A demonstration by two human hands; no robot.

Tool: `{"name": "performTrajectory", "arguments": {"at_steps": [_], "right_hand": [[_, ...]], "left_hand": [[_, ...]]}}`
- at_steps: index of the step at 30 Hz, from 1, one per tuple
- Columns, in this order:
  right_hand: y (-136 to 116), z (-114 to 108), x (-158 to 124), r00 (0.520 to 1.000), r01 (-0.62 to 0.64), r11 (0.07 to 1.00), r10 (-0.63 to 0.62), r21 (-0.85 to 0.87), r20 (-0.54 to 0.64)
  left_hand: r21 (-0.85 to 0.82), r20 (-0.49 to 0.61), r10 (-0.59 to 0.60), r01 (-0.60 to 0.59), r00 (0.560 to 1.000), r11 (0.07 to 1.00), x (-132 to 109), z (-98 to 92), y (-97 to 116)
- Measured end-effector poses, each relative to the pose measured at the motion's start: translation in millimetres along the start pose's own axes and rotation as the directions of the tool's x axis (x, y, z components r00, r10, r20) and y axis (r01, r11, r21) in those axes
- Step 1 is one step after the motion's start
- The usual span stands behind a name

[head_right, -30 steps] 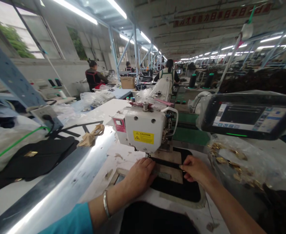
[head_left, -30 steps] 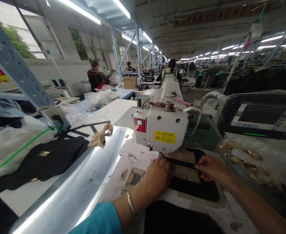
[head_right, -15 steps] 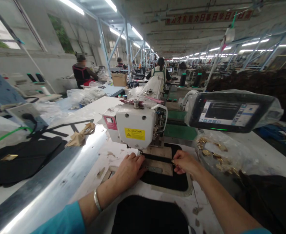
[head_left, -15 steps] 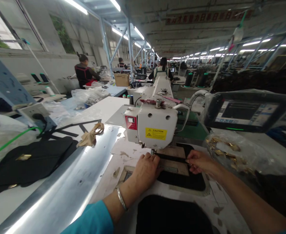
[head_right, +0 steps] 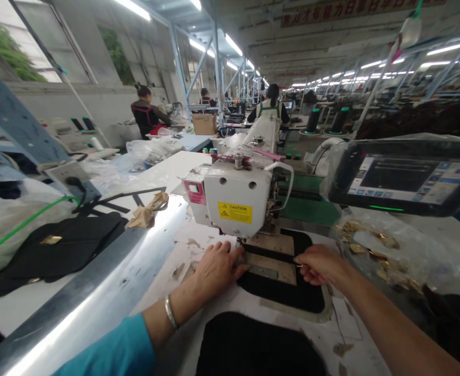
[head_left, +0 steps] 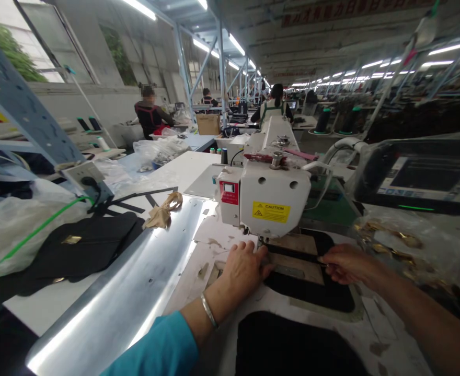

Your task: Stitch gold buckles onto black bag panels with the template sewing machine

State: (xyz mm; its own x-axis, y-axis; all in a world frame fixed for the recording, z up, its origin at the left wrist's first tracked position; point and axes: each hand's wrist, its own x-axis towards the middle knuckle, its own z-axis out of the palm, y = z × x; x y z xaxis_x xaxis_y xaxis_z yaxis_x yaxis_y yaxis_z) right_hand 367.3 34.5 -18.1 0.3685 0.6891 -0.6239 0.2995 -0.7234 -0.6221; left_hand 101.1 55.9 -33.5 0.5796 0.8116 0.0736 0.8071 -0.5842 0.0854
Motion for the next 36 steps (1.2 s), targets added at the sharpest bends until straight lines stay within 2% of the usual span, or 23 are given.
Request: {"name": "performTrajectory", "arguments": {"at_steps": [7,12,18,36], "right_hand": [[4.3,-3.0,3.3,0.998,0.06,0.995,-0.063,-0.083,-0.029],[3.0,4.9,10.1,0.993,0.113,0.986,-0.116,-0.123,-0.017],[-7.1,26.4,14.6,0.989,0.149,0.98,-0.151,-0.129,-0.002],[-57.4,94.9,0.5,0.984,0.173,0.969,-0.164,-0.177,0.065]], "left_hand": [[0.012,0.012,0.023,-0.023,1.0,1.0,3.0,0.3,0.3],[0.028,0.019,0.022,-0.023,1.0,0.999,0.1,-4.3,-9.1],[0.056,0.032,0.007,-0.009,0.999,0.998,-5.6,-8.0,-32.4],[0.08,0.031,-0.062,0.059,0.998,0.995,-23.7,-19.1,-103.6]]}}
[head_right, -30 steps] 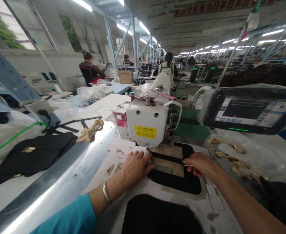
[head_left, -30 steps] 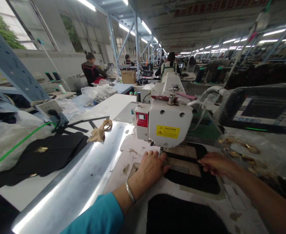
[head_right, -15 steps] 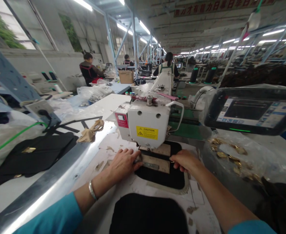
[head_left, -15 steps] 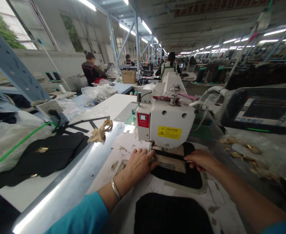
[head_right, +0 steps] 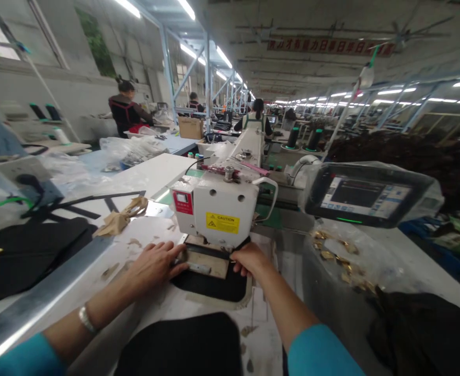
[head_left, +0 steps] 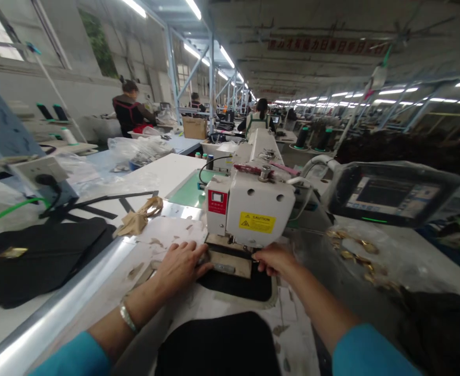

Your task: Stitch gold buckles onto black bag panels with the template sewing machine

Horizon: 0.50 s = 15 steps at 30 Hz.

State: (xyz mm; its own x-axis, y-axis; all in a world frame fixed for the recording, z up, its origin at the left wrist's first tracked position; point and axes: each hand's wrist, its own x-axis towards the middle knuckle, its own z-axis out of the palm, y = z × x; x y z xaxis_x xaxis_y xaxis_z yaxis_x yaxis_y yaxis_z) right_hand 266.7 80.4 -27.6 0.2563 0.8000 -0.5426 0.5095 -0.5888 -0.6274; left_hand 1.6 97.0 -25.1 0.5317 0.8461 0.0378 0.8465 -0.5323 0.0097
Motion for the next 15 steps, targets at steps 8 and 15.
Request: {"name": "performTrajectory", "arguments": {"at_steps": [8,15], "right_hand": [[-1.6,-10.2,6.0,0.999,-0.035,0.999,0.035,0.015,0.021],[20.0,-35.2,-1.1,0.998,-0.063,0.995,0.062,0.08,0.018]], "left_hand": [[-0.016,-0.023,0.019,-0.019,1.0,1.0,12.8,0.0,7.4],[-0.043,-0.026,0.04,-0.041,0.999,0.998,16.5,2.3,35.3]]}}
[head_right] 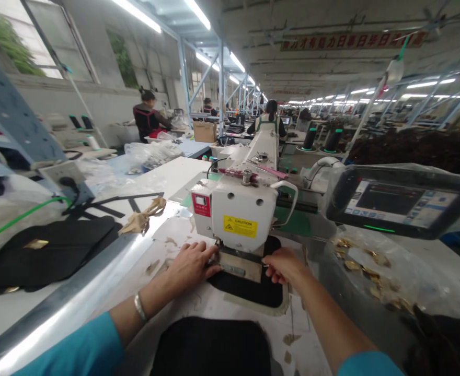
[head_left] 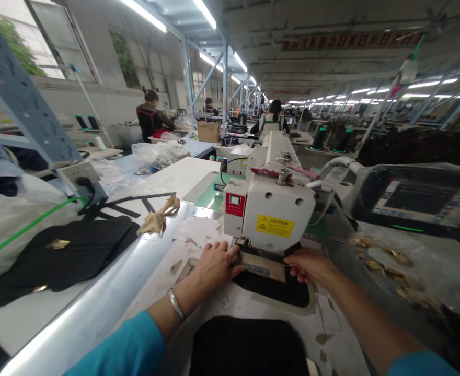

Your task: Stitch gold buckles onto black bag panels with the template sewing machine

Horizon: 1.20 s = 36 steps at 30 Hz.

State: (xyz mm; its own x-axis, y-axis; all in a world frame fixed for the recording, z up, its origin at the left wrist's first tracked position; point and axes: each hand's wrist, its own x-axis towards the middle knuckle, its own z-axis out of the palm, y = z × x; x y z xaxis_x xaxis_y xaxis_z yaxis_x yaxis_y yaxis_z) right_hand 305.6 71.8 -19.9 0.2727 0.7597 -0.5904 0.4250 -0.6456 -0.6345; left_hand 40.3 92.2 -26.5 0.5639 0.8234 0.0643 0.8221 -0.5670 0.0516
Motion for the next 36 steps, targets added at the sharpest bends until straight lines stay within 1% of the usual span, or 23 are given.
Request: {"name": "performTrajectory", "arguments": {"at_steps": [5,8,12,17,23,28,31,36], "right_hand": [[19.9,-16.3,7.3,1.0,-0.011,0.998,0.012,0.063,-0.021],[31.3,-26.8,10.6,0.999,-0.022,0.996,0.025,0.085,-0.029],[44.8,-41.5,9.8,0.998,-0.031,0.994,0.037,0.109,-0.049],[59.2,-55.4,7.3,0.997,-0.036,0.992,0.044,0.125,-0.056],[62.0,-57.0,8.9,0.998,-0.023,0.991,0.031,0.132,-0.055],[60.6,-56.5,5.9,0.998,-0.01,0.992,0.018,0.129,-0.059],[60.9,-56.2,1.8,0.998,-0.02,0.993,0.027,0.117,-0.055],[61.8,-53.1,-7.0,0.999,-0.03,0.996,0.033,0.089,-0.037]], "left_hand": [[-0.043,0.013,0.046,-0.045,0.999,0.998,-1.4,0.6,13.5],[-0.104,0.002,0.104,-0.103,0.995,0.989,-4.4,-0.8,19.7],[-0.154,-0.017,0.178,-0.179,0.984,0.972,-7.2,-2.5,30.4],[-0.18,-0.015,0.227,-0.226,0.974,0.957,-6.6,-2.3,45.7],[-0.179,-0.019,0.212,-0.212,0.977,0.961,-10.0,-2.6,51.4],[-0.175,-0.019,0.197,-0.197,0.98,0.965,-16.2,-7.5,57.4],[-0.202,-0.004,0.238,-0.234,0.971,0.951,-21.9,-11.1,64.6],[-0.251,0.071,0.341,-0.314,0.937,0.916,-35.0,-14.0,76.6]]}}
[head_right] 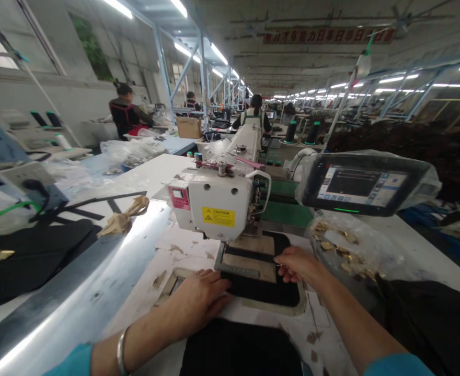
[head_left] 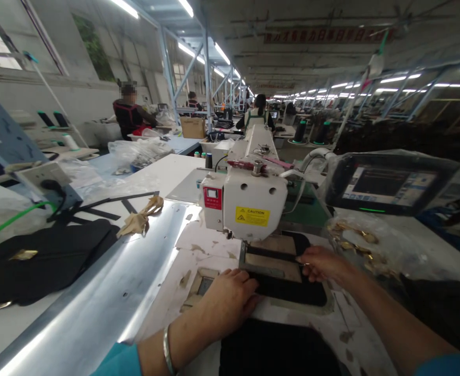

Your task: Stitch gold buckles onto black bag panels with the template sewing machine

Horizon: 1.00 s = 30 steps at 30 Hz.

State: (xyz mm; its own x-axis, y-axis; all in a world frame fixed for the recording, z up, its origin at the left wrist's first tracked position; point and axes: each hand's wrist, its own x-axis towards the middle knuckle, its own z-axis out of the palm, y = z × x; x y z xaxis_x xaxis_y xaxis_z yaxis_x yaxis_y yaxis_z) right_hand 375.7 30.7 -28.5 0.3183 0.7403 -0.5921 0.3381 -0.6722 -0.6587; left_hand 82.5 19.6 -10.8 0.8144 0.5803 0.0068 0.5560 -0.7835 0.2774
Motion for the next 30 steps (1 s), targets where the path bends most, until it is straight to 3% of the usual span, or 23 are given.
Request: {"name": "performTrajectory", "arguments": {"at_steps": [6,9,12,16,19,23,27,30], "right_hand": [[-0.5,7.6,-5.1,0.999,0.04,0.998,-0.041,-0.039,-0.028],[-2.3,0.7,-5.3,0.993,0.099,0.991,-0.105,-0.093,-0.056],[-3.2,-30.8,-12.2,0.974,0.171,0.969,-0.193,-0.177,-0.116],[0.5,-100.3,-51.3,0.939,0.297,0.925,-0.328,-0.237,-0.103],[1.3,-139.8,-97.1,0.92,0.374,0.894,-0.39,-0.246,-0.019],[-3.3,-156.8,-142.8,0.908,0.416,0.871,-0.415,-0.262,0.06],[-2.8,-158.2,-158.2,0.91,0.411,0.874,-0.409,-0.258,0.065],[2.6,-161.2,-160.0,0.921,0.379,0.887,-0.388,-0.264,0.021]], "left_hand": [[-0.02,0.014,0.017,-0.017,1.0,1.0,-0.2,7.4,11.4],[-0.052,0.024,0.025,-0.024,0.999,0.998,0.5,7.2,15.7],[-0.136,0.036,0.025,-0.02,0.999,0.99,-2.3,3.2,19.6],[-0.386,0.045,-0.043,0.057,0.998,0.921,-2.1,0.3,21.9],[-0.671,0.075,-0.08,0.11,0.994,0.733,14.0,6.4,25.8],[-0.951,0.117,-0.032,0.121,0.993,0.285,50.8,19.3,49.6],[-0.987,0.138,0.006,0.138,0.99,-0.081,73.9,25.0,85.8],[-0.964,0.137,-0.016,0.13,0.99,-0.232,75.9,26.2,104.8]]}}
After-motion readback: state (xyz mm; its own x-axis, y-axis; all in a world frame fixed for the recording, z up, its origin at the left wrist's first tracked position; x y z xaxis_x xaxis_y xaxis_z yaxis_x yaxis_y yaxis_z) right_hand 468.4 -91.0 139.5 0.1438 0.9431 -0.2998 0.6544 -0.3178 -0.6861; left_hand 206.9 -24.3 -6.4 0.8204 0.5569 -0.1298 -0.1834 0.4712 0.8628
